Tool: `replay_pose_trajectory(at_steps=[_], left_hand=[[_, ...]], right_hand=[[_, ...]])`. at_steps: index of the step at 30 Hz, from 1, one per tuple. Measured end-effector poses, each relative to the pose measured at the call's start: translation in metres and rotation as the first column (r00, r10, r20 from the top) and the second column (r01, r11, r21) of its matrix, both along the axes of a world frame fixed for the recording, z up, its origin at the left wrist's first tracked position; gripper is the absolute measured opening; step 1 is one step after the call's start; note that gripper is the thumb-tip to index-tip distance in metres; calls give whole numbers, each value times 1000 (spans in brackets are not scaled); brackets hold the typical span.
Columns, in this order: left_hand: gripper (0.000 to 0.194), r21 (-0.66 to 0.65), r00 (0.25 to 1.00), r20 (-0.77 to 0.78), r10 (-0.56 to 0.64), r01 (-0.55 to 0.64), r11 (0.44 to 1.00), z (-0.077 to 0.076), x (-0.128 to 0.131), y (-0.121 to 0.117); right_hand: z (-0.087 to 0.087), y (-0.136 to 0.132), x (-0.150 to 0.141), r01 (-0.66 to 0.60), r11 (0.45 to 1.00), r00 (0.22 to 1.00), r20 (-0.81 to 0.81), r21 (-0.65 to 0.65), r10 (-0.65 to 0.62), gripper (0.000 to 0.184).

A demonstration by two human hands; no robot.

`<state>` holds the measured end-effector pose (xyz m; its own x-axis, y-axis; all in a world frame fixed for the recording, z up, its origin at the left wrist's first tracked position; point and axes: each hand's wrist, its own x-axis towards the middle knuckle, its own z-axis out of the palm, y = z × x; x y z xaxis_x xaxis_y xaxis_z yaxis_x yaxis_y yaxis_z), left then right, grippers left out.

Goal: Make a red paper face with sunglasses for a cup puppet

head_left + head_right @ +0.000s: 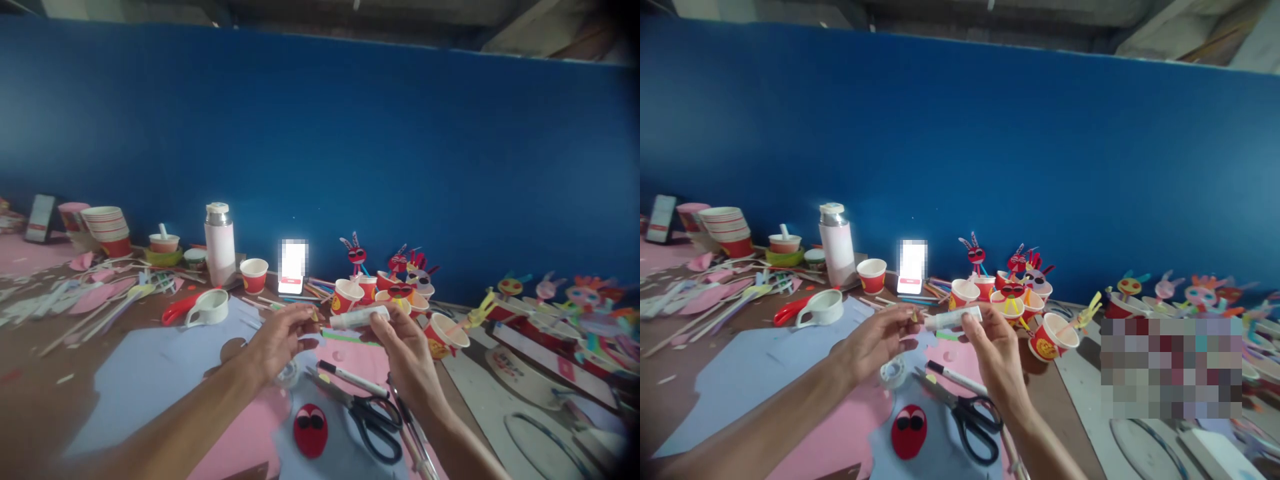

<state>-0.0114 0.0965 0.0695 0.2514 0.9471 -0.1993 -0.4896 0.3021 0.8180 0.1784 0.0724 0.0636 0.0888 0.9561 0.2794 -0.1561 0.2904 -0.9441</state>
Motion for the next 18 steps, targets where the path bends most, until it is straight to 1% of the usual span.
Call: replay_pose_trajectory(at_steps=[2,3,6,9,11,12,15,18], left_hand=[[9,8,1000,8,4,-4,1000,1,1,-3],[9,15,1000,12,4,-4,1000,1,2,-6],[7,78,999,-22,-44,45,996,0,9,-15],[7,244,988,-119,-96,123,962,-1,15,-23],[9,342,985,-151,-89,137,930,0,16,-26],[9,370,985,-157,-77,131,920,1,16,-27],[11,373,986,-166,-25,86,924,2,15,-28],[13,369,991,-130,-15,63,927,1,16,-28]], right_hand=[[-2,5,-2,-47,995,982,-188,-83,30,19],[-3,7,-3,-60,993,970,-240,-101,34,21],[-4,8,-10,-86,989,954,-295,-124,46,24],[-6,2,-21,-157,976,948,-299,-154,105,27],[-9,-4,-29,-201,965,949,-277,-168,150,26],[-10,-6,-33,-212,962,953,-253,-174,165,25],[-17,-11,-41,-233,957,963,-181,-175,202,28],[-23,-10,-43,-292,942,947,-186,-167,261,30]])
